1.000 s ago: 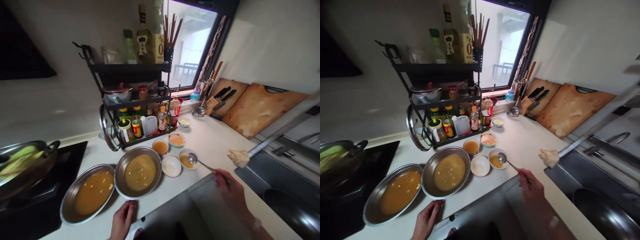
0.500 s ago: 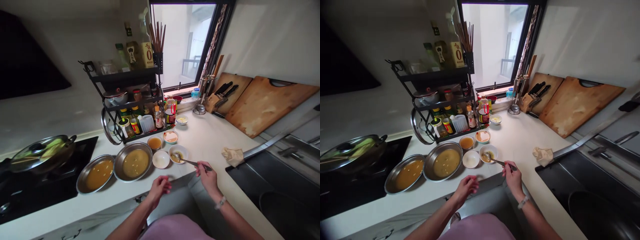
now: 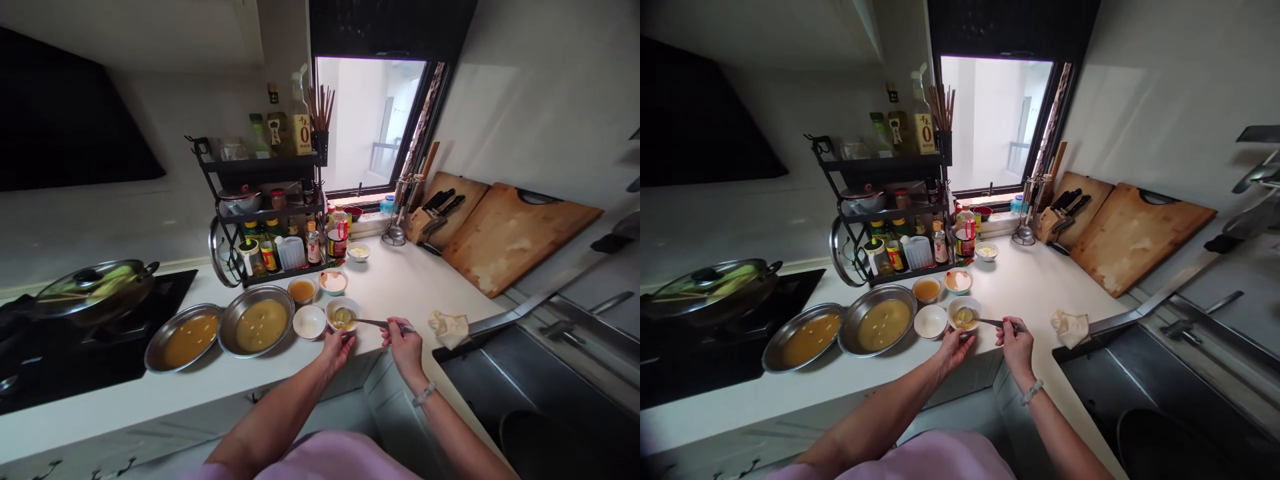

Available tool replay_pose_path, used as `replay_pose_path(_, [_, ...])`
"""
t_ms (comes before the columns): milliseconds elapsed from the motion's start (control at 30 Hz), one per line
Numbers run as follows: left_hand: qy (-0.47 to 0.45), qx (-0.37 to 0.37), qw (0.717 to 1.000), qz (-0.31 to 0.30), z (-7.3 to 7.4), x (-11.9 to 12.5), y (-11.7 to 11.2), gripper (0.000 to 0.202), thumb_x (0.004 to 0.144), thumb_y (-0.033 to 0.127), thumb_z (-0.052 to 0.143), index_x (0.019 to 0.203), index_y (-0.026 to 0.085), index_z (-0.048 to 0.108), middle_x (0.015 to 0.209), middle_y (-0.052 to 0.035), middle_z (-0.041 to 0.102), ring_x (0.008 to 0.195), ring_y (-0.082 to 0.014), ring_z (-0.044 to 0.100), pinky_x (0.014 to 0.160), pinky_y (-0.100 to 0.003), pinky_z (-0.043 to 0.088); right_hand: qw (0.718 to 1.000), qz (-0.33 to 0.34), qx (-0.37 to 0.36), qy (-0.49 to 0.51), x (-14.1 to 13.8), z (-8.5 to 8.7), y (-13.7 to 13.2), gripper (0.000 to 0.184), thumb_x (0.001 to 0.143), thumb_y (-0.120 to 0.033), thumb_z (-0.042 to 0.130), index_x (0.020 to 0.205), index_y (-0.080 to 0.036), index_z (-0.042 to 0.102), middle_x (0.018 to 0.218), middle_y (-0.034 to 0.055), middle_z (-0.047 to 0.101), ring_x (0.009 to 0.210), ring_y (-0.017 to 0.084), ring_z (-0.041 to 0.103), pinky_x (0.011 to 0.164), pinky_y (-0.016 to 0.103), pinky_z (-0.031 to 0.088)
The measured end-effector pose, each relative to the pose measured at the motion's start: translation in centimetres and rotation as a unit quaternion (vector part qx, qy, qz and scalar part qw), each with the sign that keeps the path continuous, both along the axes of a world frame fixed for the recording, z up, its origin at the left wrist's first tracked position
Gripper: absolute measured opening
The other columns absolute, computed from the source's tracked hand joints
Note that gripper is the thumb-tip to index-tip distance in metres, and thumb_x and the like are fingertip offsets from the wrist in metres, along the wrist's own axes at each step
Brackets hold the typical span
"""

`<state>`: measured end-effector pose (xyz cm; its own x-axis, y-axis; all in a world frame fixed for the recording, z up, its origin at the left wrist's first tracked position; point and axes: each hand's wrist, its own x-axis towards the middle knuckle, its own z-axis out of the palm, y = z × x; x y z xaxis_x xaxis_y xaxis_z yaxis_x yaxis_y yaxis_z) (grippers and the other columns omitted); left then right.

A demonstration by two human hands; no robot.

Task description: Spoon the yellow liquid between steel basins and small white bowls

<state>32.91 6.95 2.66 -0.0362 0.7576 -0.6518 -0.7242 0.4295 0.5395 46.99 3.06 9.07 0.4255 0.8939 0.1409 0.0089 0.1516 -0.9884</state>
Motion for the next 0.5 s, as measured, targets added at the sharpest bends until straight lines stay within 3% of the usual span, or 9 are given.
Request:
replay_pose_path(233, [-0.008, 0.006, 1.0, 0.009, 0.6, 0.0, 0.2, 0.047, 0.077, 0.004, 0.057, 0.119, 0.022, 0.045, 0.084, -0.0011, 0.061, 0.058, -0.0091, 0.06, 0.059, -0.022, 0.055, 0.998, 0.049, 0.029, 0.0, -1.9, 2.0, 1.7, 0.032, 0.079, -0.048, 0.063, 0.083, -0.017, 0.058, 0.055, -0.0025, 0.06, 0.039, 0.011, 0.053, 0.039, 0.021, 0.045])
replay_pose_path(400, [-0.005, 0.022, 1.0, 0.0, 0.3, 0.1, 0.1, 0.049, 0.077, 0.003, 0.057, 0.121, 0.021, 0.043, 0.083, -0.0017, 0.061, 0.056, -0.0092, 0.06, 0.058, -0.022, 0.054, 0.995, 0.101, 0.024, 0.007, -6.1, 2.7, 3.4, 0.03, 0.079, -0.047, 0.062, 0.084, -0.018, 0.058, 0.053, -0.0021, 0.06, 0.042, 0.013, 0.055, 0.04, 0.023, 0.046])
replay_pose_path(500, [0.061, 0.06, 0.996, -0.025, 0.4, 0.3, 0.1, 0.04, 0.084, 0.01, 0.053, 0.12, 0.021, 0.042, 0.084, -0.0015, 0.062, 0.06, -0.0089, 0.062, 0.06, -0.02, 0.053, 0.991, 0.129, 0.018, 0.009, -9.5, 2.4, 4.2, 0.03, 0.079, -0.047, 0.061, 0.082, -0.018, 0.058, 0.054, -0.0014, 0.06, 0.041, 0.013, 0.054, 0.038, 0.023, 0.045])
